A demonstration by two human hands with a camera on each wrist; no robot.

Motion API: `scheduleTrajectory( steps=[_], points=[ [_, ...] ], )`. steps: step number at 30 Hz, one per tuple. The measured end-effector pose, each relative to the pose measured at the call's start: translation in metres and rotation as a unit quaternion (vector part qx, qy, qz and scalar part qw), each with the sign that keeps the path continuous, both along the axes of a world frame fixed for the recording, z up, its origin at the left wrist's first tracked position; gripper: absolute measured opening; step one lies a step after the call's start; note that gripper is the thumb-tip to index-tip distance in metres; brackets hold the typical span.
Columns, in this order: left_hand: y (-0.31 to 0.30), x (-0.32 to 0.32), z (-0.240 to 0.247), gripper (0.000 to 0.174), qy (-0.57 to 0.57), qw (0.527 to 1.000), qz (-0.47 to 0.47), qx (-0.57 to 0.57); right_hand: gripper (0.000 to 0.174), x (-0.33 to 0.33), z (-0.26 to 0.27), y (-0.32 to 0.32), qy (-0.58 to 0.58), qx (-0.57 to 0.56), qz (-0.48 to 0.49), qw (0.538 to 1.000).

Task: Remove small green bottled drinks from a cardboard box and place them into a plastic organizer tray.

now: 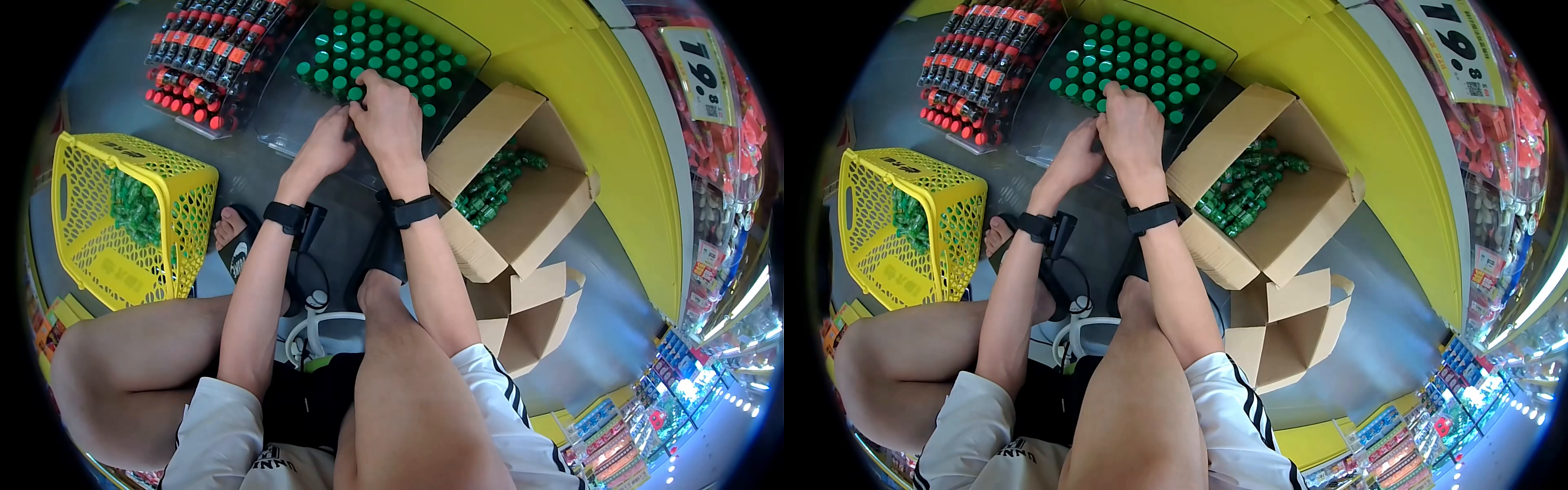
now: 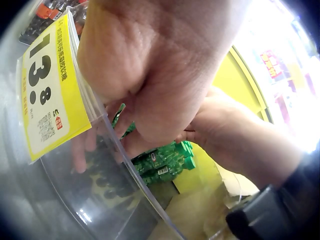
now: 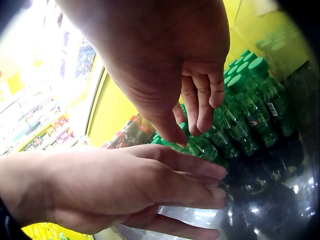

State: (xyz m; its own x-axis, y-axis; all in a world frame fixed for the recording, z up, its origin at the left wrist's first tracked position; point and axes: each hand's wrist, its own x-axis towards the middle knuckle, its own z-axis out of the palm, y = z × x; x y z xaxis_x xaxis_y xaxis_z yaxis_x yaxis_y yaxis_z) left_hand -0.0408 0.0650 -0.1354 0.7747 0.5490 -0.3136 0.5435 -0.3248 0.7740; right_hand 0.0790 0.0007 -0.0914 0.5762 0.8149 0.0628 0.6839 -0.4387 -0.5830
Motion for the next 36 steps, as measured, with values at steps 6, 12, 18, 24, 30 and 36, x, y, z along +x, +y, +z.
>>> scheduleTrajectory(
  steps=[6,12,18,24,30,36],
  points=[
    [-0.004,-0.002,-0.004,0.049,-0.025,0.999,0.017,0.017,0.029,0.0,0.009,-0.002,0.03,-0.017,0.015,0.999],
    [-0.006,-0.003,-0.007,0.052,-0.029,0.998,0.024,0.042,0.025,0.0,0.003,0.0,0.012,-0.004,0.018,1.0],
    [-0.004,-0.001,0.001,0.054,-0.005,1.0,0.011,0.02,0.022,-0.001,0.006,0.0,0.025,-0.013,0.012,1.0],
    [-0.004,-0.001,0.0,0.055,0.0,1.0,-0.003,0.017,0.022,0.0,0.003,0.0,0.01,-0.016,0.013,1.0],
    [-0.005,-0.002,-0.005,0.059,0.004,1.0,0.002,0.017,0.03,0.0,-0.001,0.001,0.009,-0.018,-0.003,1.0],
    [-0.004,-0.002,-0.006,0.06,0.009,1.0,0.002,0.008,0.033,0.0,-0.001,0.001,0.01,-0.018,0.002,1.0]
  ],
)
